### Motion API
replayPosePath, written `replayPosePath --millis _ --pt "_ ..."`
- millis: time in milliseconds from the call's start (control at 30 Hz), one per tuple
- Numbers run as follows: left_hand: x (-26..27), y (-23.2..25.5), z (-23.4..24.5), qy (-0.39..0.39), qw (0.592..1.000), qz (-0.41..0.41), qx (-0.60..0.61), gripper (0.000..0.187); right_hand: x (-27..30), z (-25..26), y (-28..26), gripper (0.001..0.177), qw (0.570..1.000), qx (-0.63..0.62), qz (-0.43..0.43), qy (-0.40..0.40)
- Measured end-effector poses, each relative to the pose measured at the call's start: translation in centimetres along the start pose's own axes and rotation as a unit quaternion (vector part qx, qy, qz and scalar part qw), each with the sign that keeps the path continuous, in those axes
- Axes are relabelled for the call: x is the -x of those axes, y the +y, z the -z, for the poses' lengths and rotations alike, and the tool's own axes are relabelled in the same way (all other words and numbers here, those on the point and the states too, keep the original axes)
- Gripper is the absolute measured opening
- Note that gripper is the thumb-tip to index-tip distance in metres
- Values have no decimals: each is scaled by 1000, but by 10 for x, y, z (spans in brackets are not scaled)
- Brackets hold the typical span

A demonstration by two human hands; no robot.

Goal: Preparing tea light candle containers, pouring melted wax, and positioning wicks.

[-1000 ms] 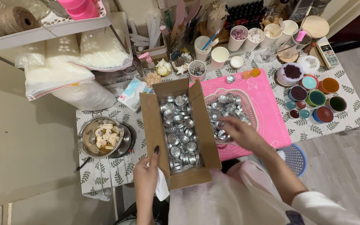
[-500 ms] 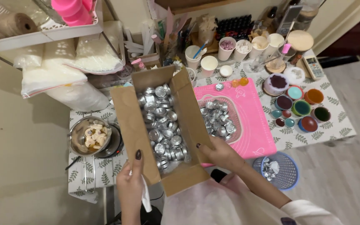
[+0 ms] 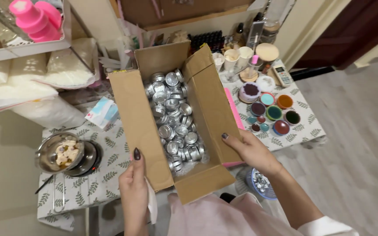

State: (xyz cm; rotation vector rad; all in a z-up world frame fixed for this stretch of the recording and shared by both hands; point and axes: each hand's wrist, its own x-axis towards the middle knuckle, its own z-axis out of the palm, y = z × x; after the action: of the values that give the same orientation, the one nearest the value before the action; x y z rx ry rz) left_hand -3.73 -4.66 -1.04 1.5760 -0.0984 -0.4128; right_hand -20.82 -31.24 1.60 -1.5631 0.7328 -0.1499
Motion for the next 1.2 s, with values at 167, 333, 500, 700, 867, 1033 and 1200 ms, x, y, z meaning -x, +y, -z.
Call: replayPosePath --millis 167,333,500,700,867,1033,1200 --pt "15 17 4 -22 988 80 127 44 18 18 14 43 998 -59 -9 -27" --pt "14 29 19 -20 978 74 193 38 11 7 18 40 996 -51 -35 -64" --pt "-3 29 23 -57 987 9 153 43 -12 -14 -7 38 985 -147 29 -86" --pt "-29 1 -31 -102 984 -140 31 35 -6 51 -10 29 969 -187 122 106" --pt "-6 34 -109 -230 971 -69 -15 38 69 132 25 23 945 -175 141 237" --pt "-30 19 -136 -314 937 -152 31 33 160 160 70 28 897 -185 113 386" --pt "-71 -6 -118 -370 859 199 293 54 251 176 184 27 838 -194 32 509"
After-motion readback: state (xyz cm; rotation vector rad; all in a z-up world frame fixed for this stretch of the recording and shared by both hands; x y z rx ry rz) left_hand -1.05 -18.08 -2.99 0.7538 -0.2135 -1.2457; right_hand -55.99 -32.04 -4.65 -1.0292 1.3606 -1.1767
